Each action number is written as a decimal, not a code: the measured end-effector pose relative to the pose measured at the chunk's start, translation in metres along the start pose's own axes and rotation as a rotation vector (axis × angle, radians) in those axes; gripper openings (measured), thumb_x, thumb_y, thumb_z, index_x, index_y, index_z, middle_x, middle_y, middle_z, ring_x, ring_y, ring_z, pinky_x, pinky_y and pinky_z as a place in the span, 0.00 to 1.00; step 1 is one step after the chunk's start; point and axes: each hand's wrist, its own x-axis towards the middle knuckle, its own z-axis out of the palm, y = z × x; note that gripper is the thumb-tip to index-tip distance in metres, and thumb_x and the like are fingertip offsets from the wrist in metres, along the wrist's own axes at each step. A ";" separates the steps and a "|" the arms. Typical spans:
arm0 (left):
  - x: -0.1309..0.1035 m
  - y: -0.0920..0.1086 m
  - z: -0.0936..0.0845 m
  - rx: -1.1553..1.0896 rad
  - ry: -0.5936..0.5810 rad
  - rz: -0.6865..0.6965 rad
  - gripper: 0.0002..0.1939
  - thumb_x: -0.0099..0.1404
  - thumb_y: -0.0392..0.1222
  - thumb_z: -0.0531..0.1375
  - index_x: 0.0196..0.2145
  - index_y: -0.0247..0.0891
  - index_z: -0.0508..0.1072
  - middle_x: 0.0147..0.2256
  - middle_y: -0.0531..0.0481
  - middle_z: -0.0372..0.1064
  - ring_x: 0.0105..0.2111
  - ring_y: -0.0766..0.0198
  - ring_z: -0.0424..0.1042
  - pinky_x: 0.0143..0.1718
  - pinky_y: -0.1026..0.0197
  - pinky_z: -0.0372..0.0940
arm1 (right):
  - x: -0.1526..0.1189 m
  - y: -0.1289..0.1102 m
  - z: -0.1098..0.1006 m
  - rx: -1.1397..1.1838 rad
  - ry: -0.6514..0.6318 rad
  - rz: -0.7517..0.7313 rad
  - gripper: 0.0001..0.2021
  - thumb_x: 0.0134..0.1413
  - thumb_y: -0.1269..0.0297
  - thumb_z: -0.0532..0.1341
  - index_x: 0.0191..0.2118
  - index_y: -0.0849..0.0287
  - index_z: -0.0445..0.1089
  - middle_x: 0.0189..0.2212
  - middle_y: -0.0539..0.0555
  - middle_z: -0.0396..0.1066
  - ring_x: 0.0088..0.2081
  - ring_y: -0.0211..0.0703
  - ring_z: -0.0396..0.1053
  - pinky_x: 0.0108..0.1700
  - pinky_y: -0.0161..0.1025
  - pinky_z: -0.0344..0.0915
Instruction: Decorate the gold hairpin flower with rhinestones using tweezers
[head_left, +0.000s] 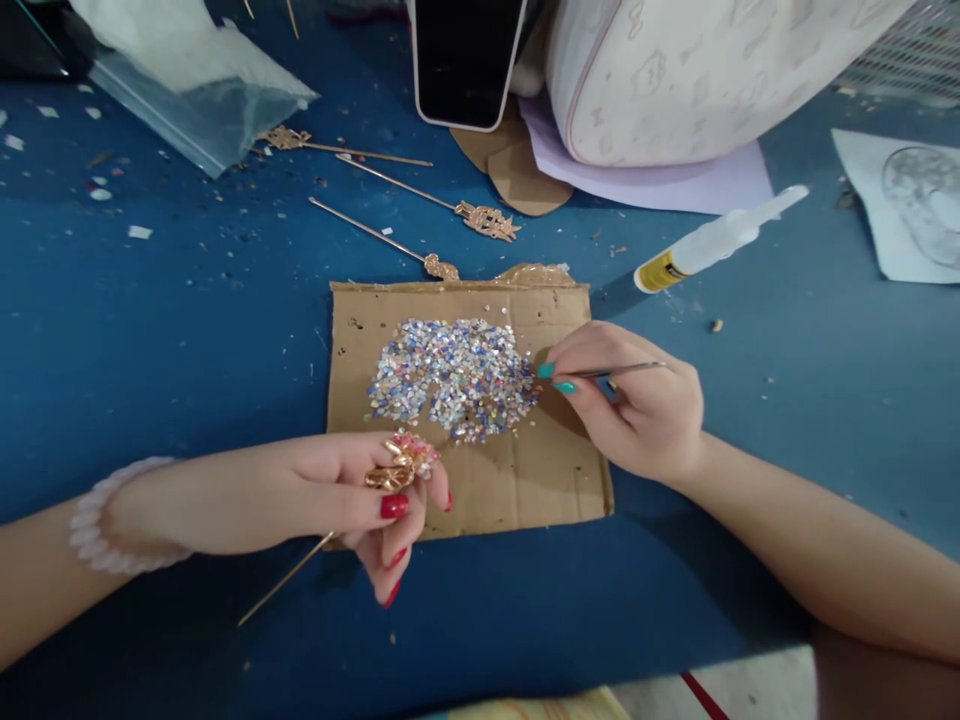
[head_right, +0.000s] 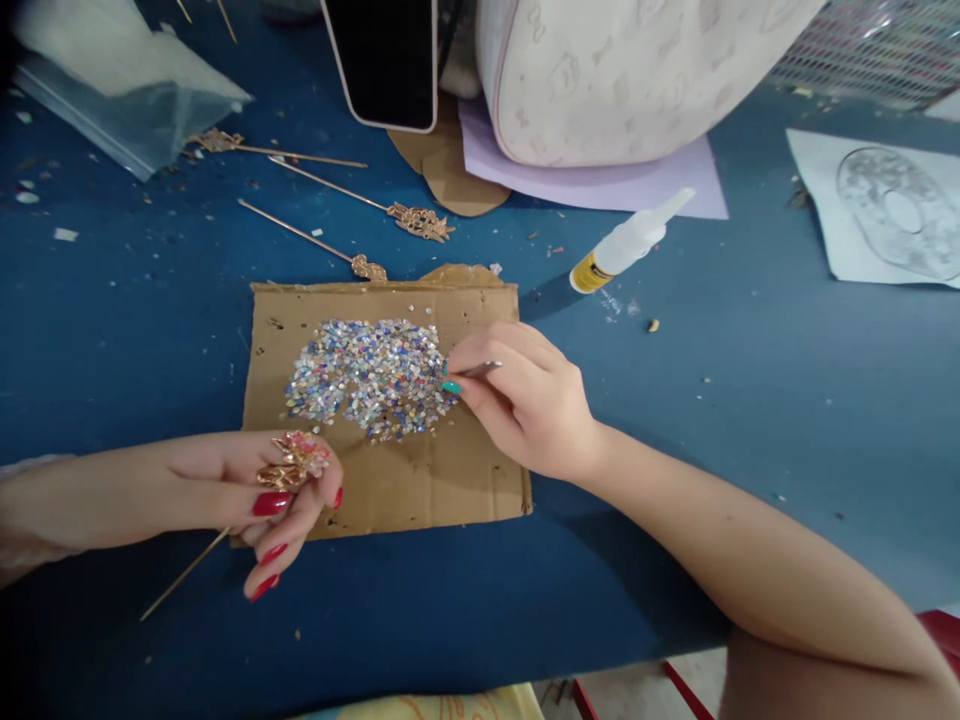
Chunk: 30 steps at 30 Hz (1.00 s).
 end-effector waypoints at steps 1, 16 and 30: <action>0.000 0.001 0.000 0.001 0.015 -0.006 0.10 0.91 0.53 0.67 0.59 0.47 0.80 0.42 0.57 0.77 0.40 0.63 0.84 0.47 0.62 0.76 | 0.000 0.001 0.001 -0.009 0.003 -0.003 0.09 0.84 0.69 0.63 0.45 0.55 0.77 0.37 0.55 0.85 0.37 0.48 0.86 0.40 0.43 0.82; 0.003 -0.007 -0.005 0.009 -0.023 0.067 0.12 0.91 0.55 0.67 0.60 0.46 0.80 0.41 0.58 0.76 0.39 0.61 0.84 0.46 0.59 0.80 | -0.002 0.000 -0.003 -0.026 -0.043 -0.009 0.11 0.86 0.67 0.61 0.45 0.55 0.77 0.37 0.56 0.84 0.37 0.48 0.85 0.40 0.45 0.83; 0.003 -0.007 -0.004 -0.032 -0.011 0.039 0.09 0.90 0.53 0.68 0.56 0.46 0.81 0.41 0.58 0.76 0.39 0.65 0.81 0.48 0.62 0.79 | -0.001 -0.001 -0.005 -0.066 -0.038 0.004 0.06 0.81 0.73 0.67 0.50 0.54 0.81 0.42 0.57 0.89 0.41 0.50 0.90 0.43 0.45 0.87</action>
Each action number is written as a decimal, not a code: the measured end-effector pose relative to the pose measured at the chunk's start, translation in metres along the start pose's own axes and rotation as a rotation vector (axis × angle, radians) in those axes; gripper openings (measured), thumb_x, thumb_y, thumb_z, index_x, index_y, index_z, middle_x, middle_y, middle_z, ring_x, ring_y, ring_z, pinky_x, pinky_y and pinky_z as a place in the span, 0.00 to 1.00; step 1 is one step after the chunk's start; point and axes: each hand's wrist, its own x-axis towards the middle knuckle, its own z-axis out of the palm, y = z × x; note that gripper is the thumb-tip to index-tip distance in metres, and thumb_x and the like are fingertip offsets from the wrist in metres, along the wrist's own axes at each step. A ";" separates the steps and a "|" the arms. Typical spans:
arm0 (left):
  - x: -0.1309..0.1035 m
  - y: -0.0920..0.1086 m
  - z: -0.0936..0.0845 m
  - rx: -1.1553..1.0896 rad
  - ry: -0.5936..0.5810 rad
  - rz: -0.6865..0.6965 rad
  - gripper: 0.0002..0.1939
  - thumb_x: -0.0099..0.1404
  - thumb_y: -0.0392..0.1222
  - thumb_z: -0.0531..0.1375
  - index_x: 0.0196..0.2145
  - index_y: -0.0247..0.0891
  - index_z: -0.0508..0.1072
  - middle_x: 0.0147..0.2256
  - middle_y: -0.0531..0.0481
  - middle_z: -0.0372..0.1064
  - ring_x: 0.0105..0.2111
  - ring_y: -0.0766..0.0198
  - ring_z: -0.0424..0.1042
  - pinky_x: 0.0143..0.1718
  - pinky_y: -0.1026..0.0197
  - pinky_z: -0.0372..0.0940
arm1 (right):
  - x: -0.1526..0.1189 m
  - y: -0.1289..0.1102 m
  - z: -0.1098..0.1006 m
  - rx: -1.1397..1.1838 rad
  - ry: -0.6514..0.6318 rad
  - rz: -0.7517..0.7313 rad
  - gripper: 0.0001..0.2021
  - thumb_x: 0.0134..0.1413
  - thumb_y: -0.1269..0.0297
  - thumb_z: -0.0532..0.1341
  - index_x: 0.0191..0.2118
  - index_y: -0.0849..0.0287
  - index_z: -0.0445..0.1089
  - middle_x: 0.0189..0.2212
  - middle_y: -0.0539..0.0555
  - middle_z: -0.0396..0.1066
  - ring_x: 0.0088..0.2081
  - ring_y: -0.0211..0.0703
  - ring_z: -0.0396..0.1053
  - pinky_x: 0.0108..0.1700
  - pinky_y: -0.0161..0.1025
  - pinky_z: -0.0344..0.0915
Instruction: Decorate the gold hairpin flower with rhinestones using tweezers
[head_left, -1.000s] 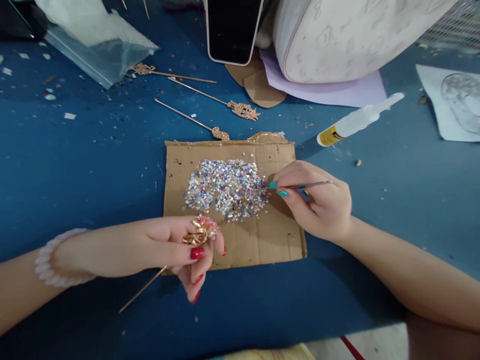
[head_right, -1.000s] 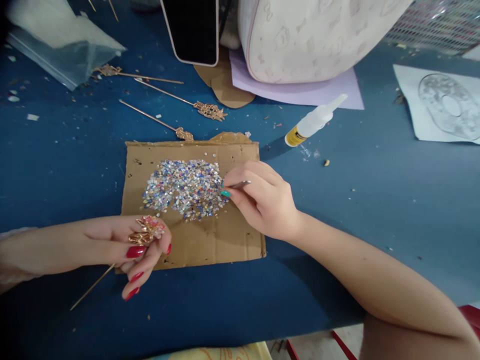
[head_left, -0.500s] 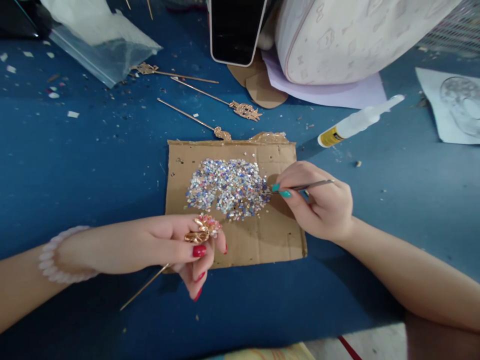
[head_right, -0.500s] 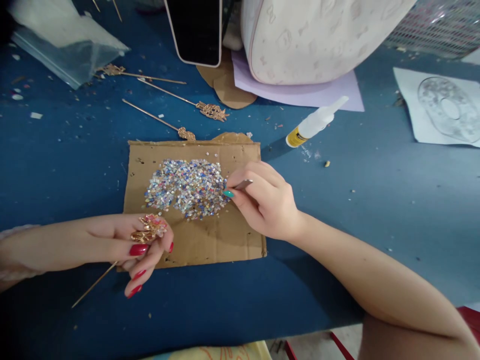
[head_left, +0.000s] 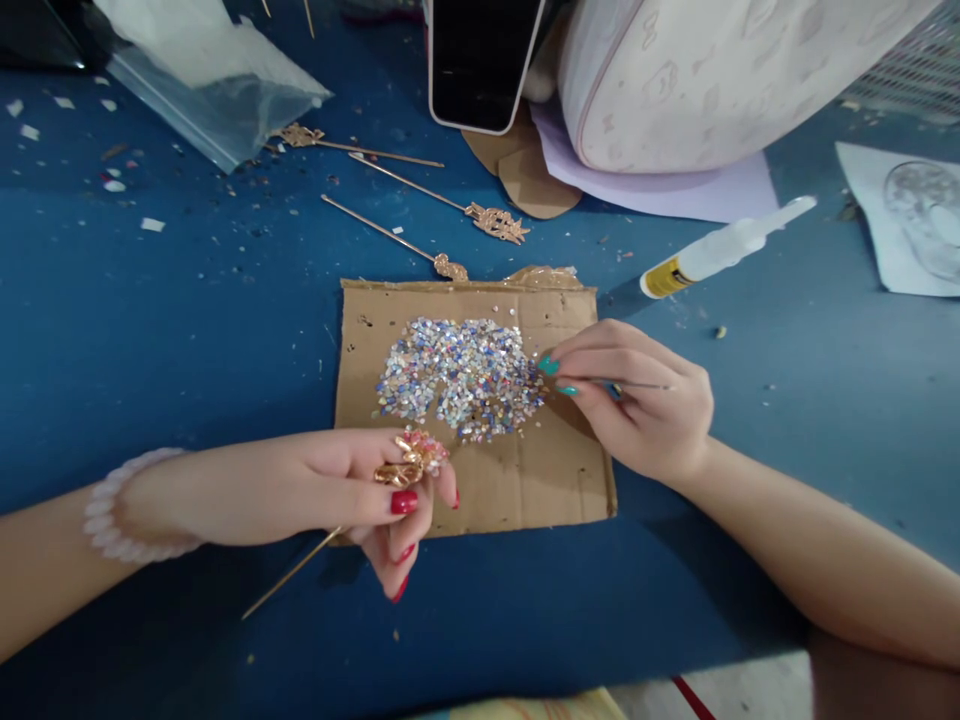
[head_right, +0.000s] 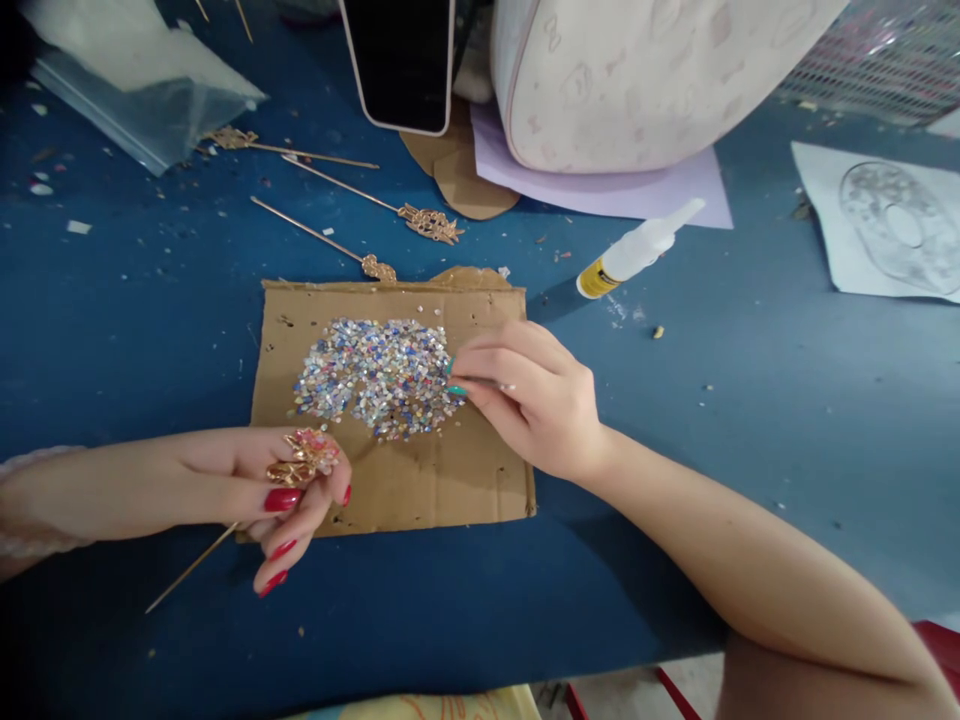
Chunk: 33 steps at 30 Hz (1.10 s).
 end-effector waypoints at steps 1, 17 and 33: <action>0.000 0.000 0.001 0.003 0.026 -0.007 0.08 0.90 0.52 0.68 0.55 0.47 0.81 0.40 0.59 0.76 0.38 0.65 0.81 0.47 0.63 0.78 | 0.000 0.000 0.000 -0.002 -0.010 0.007 0.07 0.81 0.73 0.68 0.50 0.53 0.81 0.43 0.56 0.90 0.42 0.50 0.90 0.44 0.46 0.87; 0.001 0.008 0.004 0.078 0.028 -0.059 0.16 0.88 0.61 0.70 0.57 0.47 0.79 0.42 0.55 0.75 0.39 0.62 0.80 0.51 0.57 0.81 | 0.000 0.003 -0.001 0.033 0.036 0.068 0.08 0.77 0.74 0.69 0.45 0.53 0.83 0.39 0.54 0.89 0.38 0.48 0.88 0.43 0.44 0.85; -0.001 0.003 0.001 0.021 0.002 -0.020 0.10 0.91 0.54 0.67 0.56 0.46 0.79 0.42 0.55 0.74 0.40 0.63 0.79 0.51 0.59 0.80 | 0.000 0.003 0.000 0.004 0.029 0.032 0.09 0.81 0.72 0.63 0.46 0.52 0.79 0.37 0.54 0.87 0.36 0.49 0.85 0.40 0.46 0.84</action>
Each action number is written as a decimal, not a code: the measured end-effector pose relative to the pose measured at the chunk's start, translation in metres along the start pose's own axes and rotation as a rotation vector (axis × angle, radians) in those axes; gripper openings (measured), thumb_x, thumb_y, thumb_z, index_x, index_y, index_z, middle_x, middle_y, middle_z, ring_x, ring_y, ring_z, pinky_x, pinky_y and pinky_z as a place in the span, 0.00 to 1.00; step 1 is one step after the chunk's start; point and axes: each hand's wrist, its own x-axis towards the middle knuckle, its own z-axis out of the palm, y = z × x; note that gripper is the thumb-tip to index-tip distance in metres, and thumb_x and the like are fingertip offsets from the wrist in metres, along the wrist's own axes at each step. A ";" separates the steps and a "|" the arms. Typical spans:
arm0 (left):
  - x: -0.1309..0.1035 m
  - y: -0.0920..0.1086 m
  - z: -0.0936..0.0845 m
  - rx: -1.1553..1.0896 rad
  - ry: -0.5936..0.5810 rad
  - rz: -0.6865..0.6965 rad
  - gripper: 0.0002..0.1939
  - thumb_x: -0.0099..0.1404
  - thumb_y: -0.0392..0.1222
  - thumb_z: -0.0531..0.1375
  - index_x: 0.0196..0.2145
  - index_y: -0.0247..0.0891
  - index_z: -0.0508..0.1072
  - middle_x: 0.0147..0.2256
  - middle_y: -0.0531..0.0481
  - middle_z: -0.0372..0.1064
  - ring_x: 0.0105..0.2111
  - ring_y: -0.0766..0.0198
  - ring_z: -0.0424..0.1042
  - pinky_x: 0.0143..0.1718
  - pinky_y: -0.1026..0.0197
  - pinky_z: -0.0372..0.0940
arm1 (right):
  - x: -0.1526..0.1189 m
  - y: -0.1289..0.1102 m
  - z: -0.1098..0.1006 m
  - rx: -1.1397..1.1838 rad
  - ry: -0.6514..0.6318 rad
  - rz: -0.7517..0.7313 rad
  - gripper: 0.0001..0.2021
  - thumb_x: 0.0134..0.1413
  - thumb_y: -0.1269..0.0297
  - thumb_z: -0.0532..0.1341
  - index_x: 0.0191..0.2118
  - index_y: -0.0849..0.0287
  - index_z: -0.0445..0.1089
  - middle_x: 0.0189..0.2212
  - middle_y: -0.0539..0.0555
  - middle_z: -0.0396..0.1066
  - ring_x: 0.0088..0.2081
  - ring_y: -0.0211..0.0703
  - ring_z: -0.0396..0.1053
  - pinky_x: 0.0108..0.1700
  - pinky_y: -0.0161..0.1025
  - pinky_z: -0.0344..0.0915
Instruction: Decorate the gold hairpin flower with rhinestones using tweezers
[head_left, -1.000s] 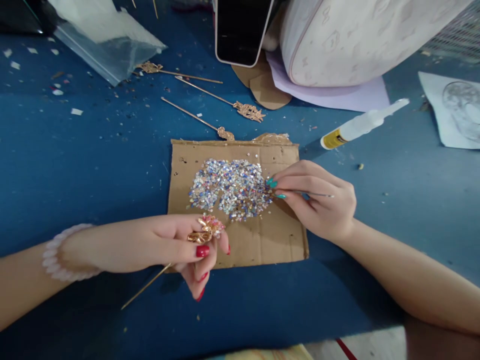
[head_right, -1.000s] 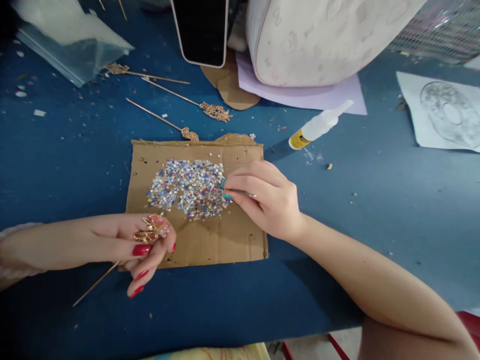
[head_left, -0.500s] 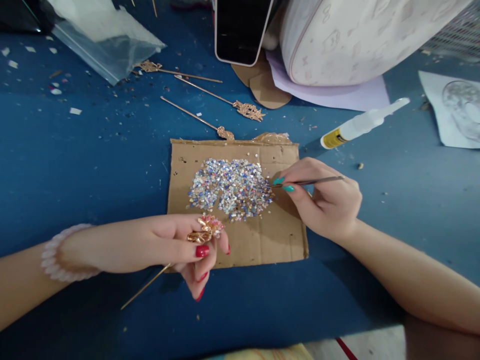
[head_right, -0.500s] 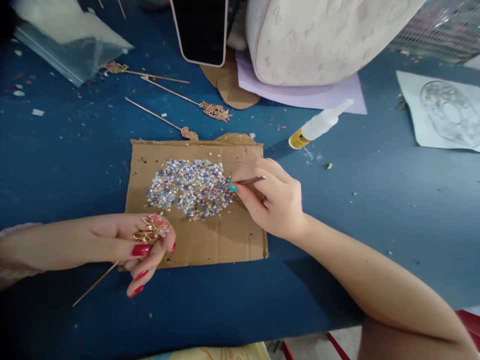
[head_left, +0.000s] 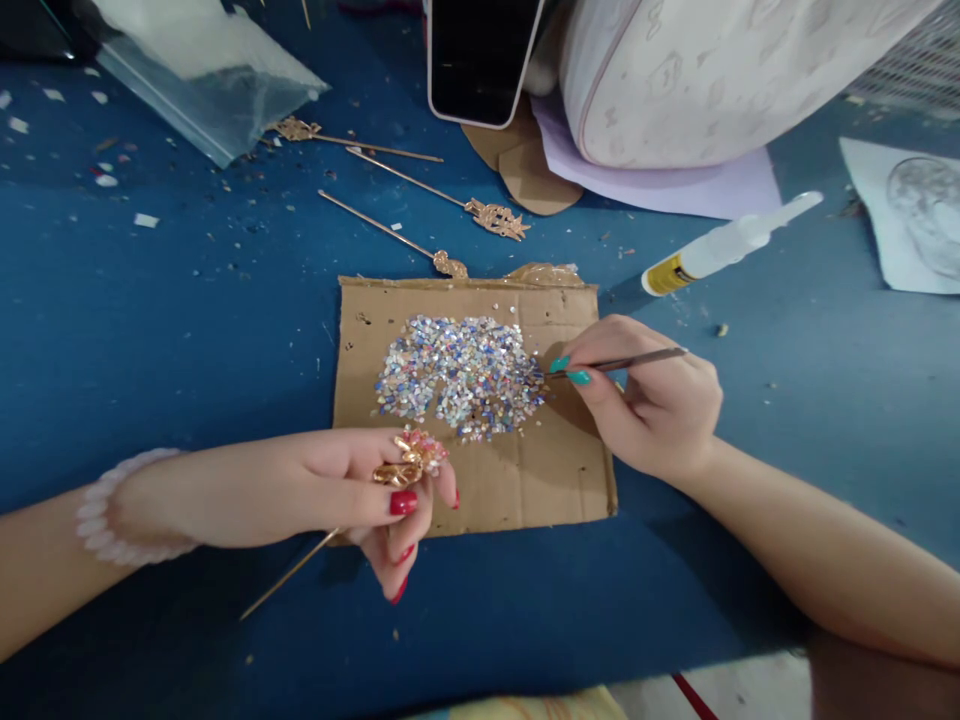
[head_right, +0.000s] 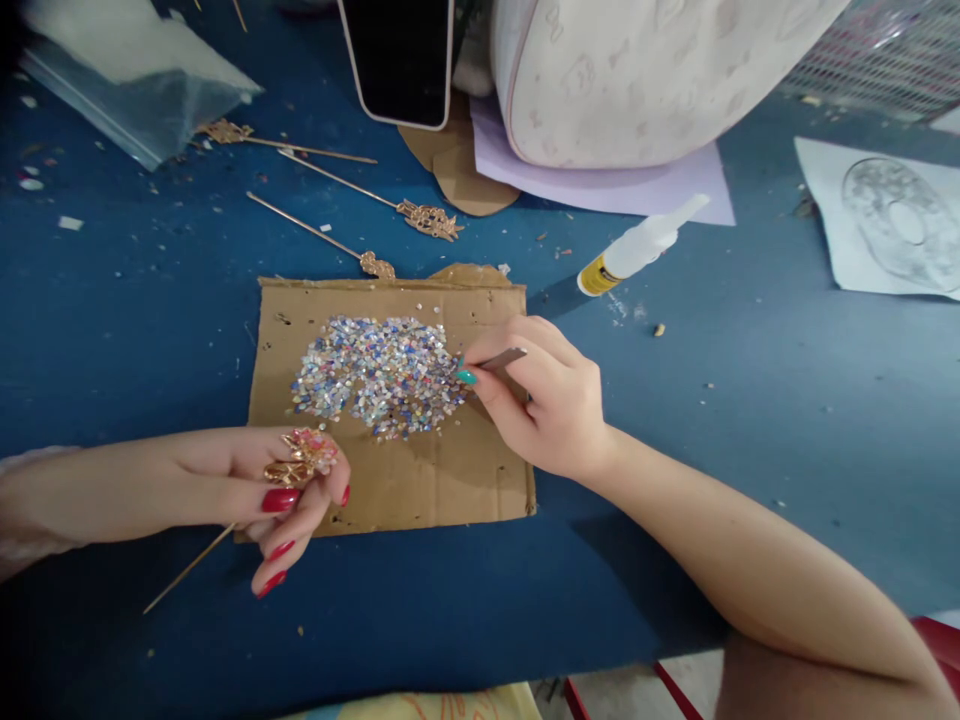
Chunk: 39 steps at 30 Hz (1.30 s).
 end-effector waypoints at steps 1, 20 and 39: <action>0.000 0.003 0.002 0.019 0.010 -0.011 0.11 0.91 0.54 0.67 0.54 0.45 0.78 0.42 0.55 0.73 0.40 0.63 0.79 0.51 0.58 0.80 | 0.000 0.000 -0.001 0.002 -0.010 -0.004 0.09 0.81 0.72 0.63 0.47 0.52 0.80 0.37 0.55 0.87 0.36 0.48 0.85 0.41 0.46 0.84; 0.005 0.009 0.009 0.122 0.063 0.009 0.10 0.86 0.45 0.68 0.42 0.44 0.78 0.39 0.59 0.76 0.37 0.63 0.84 0.52 0.61 0.81 | 0.001 0.002 -0.002 -0.014 0.017 -0.016 0.07 0.77 0.68 0.72 0.52 0.49 0.87 0.39 0.53 0.89 0.34 0.48 0.85 0.38 0.44 0.85; 0.004 0.010 0.006 0.078 0.039 -0.031 0.12 0.88 0.56 0.69 0.53 0.46 0.80 0.41 0.55 0.75 0.43 0.59 0.85 0.55 0.57 0.81 | 0.001 -0.003 0.003 0.088 -0.039 0.077 0.09 0.78 0.72 0.72 0.52 0.50 0.89 0.46 0.56 0.92 0.46 0.51 0.92 0.51 0.47 0.91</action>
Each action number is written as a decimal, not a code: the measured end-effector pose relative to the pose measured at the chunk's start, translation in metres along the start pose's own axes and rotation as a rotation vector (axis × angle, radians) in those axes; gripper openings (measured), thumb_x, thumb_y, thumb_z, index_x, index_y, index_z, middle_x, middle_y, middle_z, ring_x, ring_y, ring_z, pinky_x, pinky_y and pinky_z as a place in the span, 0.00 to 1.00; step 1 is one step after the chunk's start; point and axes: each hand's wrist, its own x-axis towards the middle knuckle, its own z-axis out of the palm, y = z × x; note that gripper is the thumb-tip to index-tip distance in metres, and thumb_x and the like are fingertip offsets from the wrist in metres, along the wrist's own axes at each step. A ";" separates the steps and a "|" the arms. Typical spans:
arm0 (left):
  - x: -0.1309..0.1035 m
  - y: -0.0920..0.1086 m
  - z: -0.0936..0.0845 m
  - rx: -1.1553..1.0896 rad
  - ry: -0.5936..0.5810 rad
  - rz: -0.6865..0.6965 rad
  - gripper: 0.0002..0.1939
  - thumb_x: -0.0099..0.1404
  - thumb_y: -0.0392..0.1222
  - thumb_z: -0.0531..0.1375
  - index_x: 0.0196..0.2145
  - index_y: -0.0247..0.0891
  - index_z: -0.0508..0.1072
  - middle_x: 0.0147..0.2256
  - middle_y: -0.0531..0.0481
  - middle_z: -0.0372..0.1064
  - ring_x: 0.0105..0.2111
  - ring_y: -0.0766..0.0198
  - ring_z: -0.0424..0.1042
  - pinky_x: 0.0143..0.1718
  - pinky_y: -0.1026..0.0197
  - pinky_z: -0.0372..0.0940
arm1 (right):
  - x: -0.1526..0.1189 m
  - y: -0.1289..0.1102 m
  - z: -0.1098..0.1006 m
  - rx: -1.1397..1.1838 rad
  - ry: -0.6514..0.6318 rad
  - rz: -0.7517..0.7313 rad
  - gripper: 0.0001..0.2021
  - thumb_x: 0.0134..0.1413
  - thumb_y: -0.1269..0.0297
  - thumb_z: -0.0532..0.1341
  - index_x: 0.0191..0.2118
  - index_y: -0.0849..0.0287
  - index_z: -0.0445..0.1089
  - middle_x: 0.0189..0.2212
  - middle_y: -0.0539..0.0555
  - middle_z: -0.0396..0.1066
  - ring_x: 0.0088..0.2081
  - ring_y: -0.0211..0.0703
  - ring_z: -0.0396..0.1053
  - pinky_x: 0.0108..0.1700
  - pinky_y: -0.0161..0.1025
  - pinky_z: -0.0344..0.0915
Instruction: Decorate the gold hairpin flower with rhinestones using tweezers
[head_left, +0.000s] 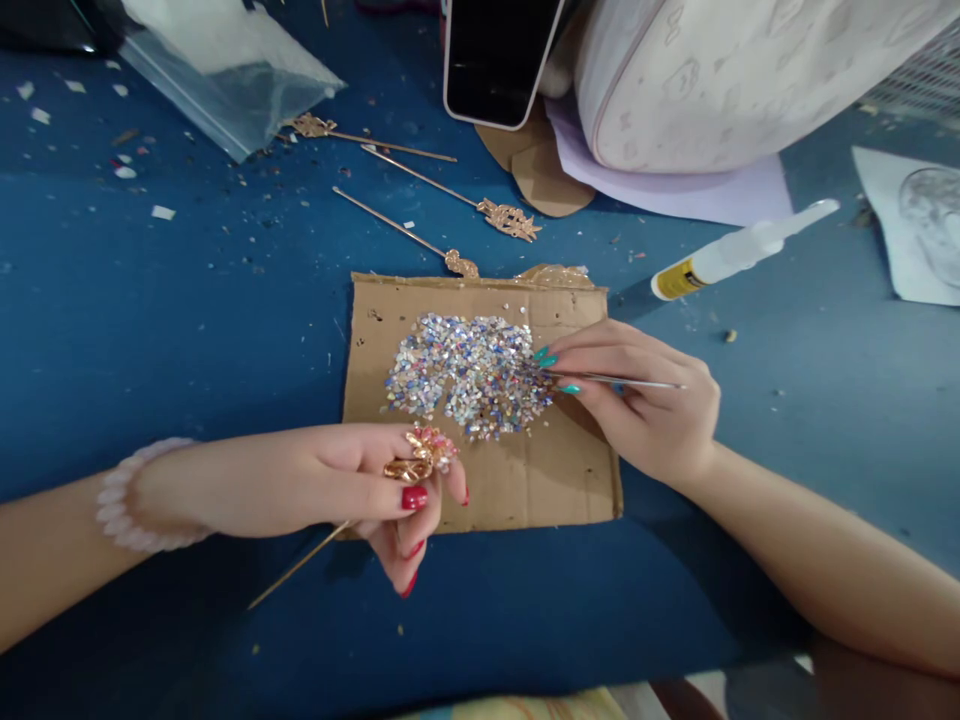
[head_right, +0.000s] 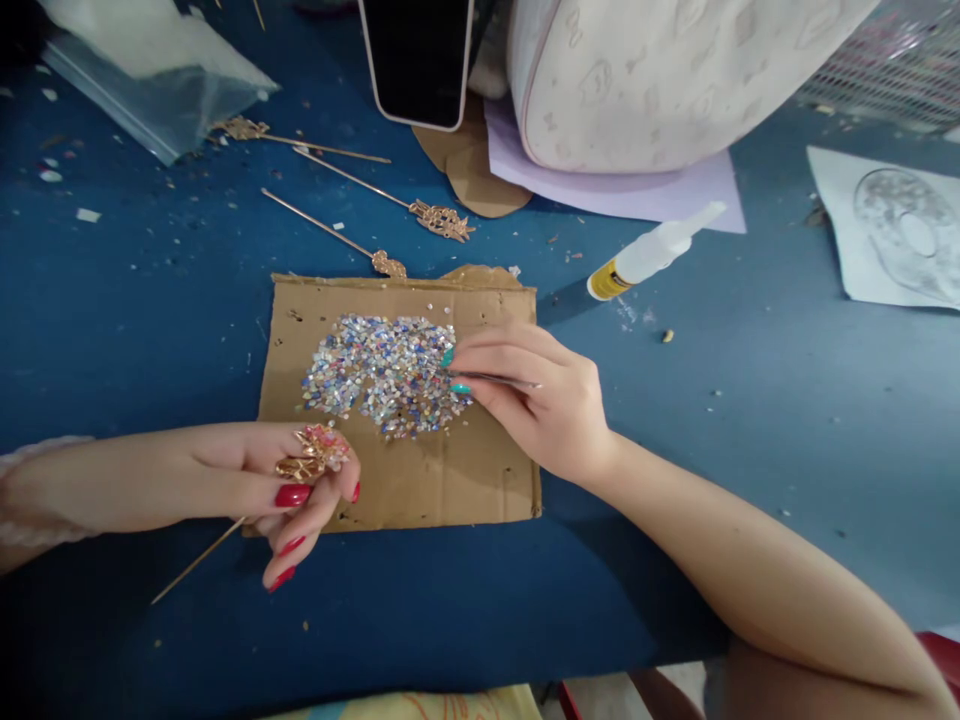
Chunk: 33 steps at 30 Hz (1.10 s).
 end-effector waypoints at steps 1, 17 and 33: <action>0.000 0.000 0.000 0.001 0.004 0.000 0.11 0.88 0.54 0.69 0.52 0.46 0.80 0.41 0.55 0.75 0.42 0.60 0.85 0.54 0.58 0.81 | 0.000 0.000 0.001 0.014 0.002 -0.003 0.10 0.78 0.73 0.71 0.52 0.50 0.88 0.46 0.55 0.92 0.45 0.51 0.92 0.51 0.47 0.91; -0.001 0.000 -0.002 0.004 -0.037 0.037 0.12 0.91 0.56 0.67 0.57 0.47 0.78 0.42 0.56 0.75 0.37 0.66 0.80 0.43 0.63 0.77 | 0.000 0.001 0.007 -0.055 0.057 0.010 0.11 0.78 0.75 0.71 0.49 0.49 0.86 0.43 0.52 0.92 0.42 0.48 0.91 0.48 0.45 0.87; -0.003 -0.006 -0.005 0.025 -0.039 0.058 0.11 0.92 0.54 0.64 0.59 0.44 0.76 0.42 0.54 0.75 0.38 0.62 0.81 0.36 0.61 0.73 | -0.002 0.002 0.007 -0.019 0.040 0.013 0.13 0.76 0.77 0.70 0.50 0.50 0.87 0.44 0.53 0.92 0.44 0.50 0.90 0.49 0.47 0.85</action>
